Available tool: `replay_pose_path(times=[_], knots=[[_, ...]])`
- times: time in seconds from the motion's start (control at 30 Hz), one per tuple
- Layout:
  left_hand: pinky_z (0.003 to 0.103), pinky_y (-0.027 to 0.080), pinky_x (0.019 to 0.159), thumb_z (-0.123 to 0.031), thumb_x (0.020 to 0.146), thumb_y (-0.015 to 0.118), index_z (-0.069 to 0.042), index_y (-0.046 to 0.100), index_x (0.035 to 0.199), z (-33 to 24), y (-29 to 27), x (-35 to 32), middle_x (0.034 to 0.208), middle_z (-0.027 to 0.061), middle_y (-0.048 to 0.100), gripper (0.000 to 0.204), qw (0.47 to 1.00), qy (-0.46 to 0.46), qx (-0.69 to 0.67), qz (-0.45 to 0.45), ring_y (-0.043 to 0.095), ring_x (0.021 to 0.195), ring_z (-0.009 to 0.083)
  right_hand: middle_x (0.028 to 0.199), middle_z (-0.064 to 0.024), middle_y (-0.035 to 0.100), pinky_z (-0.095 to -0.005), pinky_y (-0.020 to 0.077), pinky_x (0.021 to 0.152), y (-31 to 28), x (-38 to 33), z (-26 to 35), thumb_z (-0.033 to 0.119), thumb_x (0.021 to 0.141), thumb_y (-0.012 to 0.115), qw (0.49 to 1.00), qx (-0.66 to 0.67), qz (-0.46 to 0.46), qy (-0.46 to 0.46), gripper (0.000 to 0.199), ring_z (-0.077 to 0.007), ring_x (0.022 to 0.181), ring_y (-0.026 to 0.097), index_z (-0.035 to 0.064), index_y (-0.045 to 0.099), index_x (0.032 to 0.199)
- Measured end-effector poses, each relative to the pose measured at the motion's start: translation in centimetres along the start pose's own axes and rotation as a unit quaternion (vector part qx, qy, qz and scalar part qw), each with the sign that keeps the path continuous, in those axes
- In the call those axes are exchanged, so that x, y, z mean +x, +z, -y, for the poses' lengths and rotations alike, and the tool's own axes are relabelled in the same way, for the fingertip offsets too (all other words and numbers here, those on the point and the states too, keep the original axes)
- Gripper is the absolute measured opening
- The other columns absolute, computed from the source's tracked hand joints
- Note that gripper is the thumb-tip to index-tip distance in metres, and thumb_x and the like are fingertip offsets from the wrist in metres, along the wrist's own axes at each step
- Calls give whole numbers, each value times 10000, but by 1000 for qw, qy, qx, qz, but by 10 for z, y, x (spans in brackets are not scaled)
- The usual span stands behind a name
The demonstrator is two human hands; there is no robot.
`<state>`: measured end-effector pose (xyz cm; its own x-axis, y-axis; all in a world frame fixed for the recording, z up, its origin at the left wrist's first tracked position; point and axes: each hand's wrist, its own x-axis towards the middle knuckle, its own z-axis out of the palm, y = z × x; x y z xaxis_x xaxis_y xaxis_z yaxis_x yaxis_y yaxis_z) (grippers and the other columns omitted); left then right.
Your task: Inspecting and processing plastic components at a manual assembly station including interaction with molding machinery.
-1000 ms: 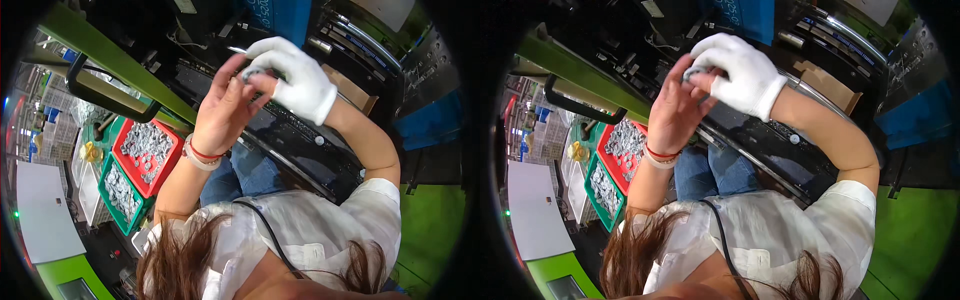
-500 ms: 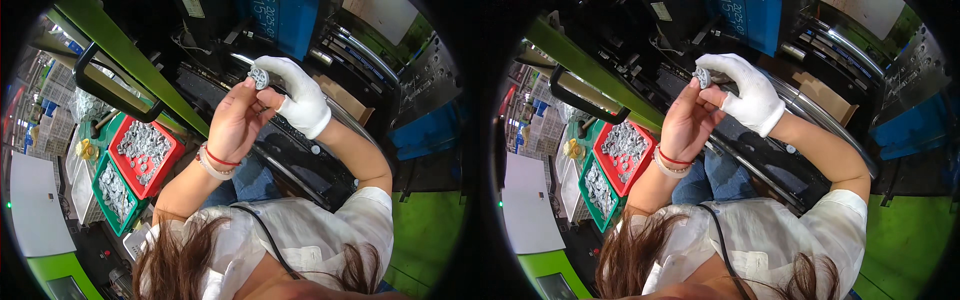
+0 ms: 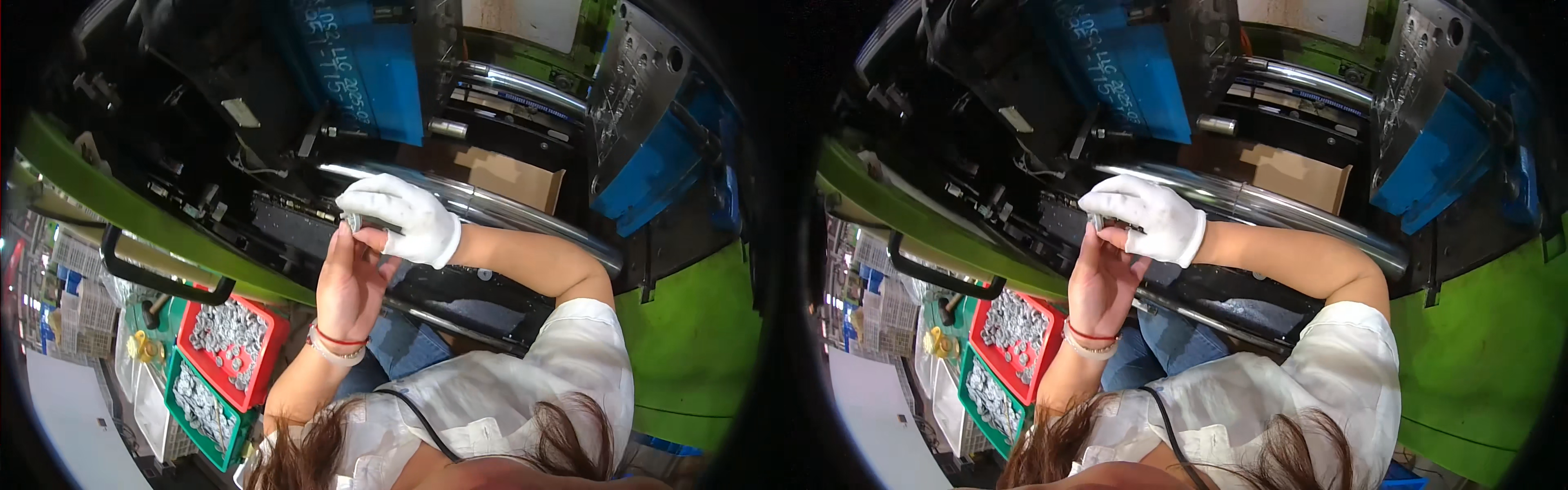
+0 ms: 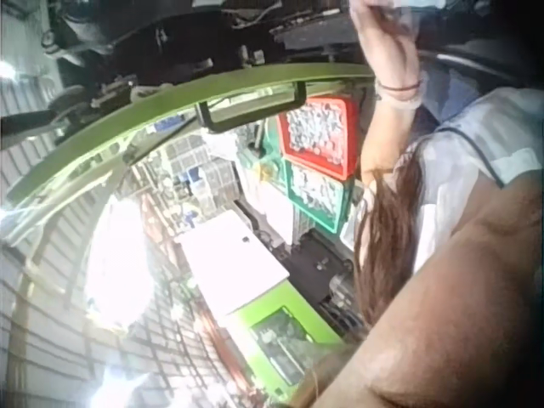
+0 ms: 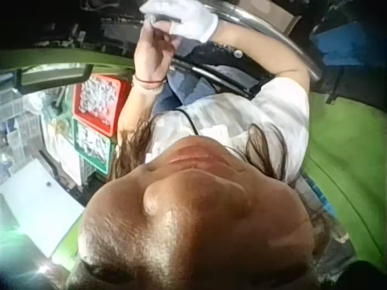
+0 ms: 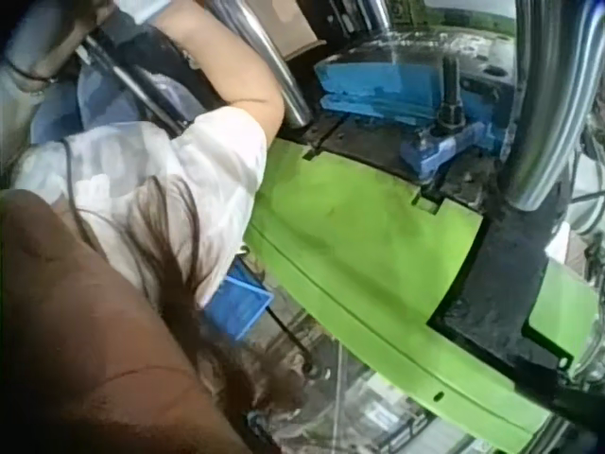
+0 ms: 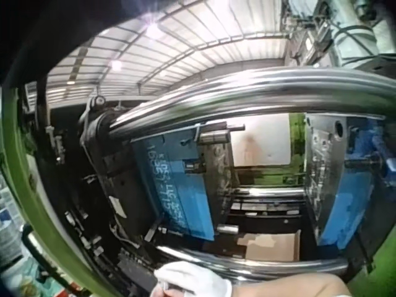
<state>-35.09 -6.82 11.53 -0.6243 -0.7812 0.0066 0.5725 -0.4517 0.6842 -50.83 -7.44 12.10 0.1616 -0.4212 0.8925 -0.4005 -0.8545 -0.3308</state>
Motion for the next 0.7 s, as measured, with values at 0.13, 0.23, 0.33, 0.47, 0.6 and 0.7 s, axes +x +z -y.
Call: replay_pose_path(times=[0.13, 0.23, 0.33, 0.47, 0.6, 0.7], knots=[[354, 460, 887, -260, 988, 458, -63, 439, 1209, -15, -2, -22, 1150, 102, 527, 296, 959, 196, 196, -62, 572, 934, 188, 1053, -147, 621, -365, 480, 869, -55, 26, -54, 187, 822, 647, 963, -212, -145, 79, 297, -304, 986, 596, 48, 606, 1081], [386, 465, 914, -162, 968, 488, -4, 431, 1181, -67, -13, -44, 1153, 152, 500, 272, 612, 563, 547, -91, 552, 1002, 221, 1042, -135, 634, -360, 473, 872, -131, 58, -137, 204, 841, 632, 910, -199, -331, 149, 327, -287, 960, 613, 49, 597, 1128], [456, 438, 993, -133, 920, 581, 12, 394, 1172, -129, -31, -44, 1224, 162, 419, 346, 191, 710, 634, -240, 486, 1136, 280, 1078, -92, 618, -282, 507, 825, -182, 75, -223, 89, 849, 652, 870, -188, -381, 250, 451, -161, 919, 616, -8, 498, 1261], [355, 489, 762, -72, 927, 534, 0, 243, 1365, -153, -57, -21, 1281, 181, 371, 530, 214, 587, 678, -386, 526, 1022, 246, 1042, -83, 660, -287, 496, 850, -217, 103, -290, 119, 836, 669, 891, -190, -346, 225, 424, -153, 971, 621, 25, 546, 1230], [308, 480, 783, 26, 924, 453, 20, 212, 1392, -151, -69, -19, 1206, 181, 490, 526, 456, 570, 586, -352, 550, 997, 215, 1093, -80, 667, -297, 474, 889, -234, 119, -312, 160, 838, 672, 895, -217, -306, 242, 382, -166, 1009, 624, 54, 591, 1196], [307, 475, 833, 36, 931, 437, 31, 209, 1394, -153, -71, -21, 1195, 176, 502, 516, 420, 577, 606, -352, 550, 1014, 216, 1136, -76, 659, -299, 459, 913, -239, 120, -311, 197, 847, 665, 898, -217, -290, 250, 376, -176, 1035, 621, 60, 603, 1191]])
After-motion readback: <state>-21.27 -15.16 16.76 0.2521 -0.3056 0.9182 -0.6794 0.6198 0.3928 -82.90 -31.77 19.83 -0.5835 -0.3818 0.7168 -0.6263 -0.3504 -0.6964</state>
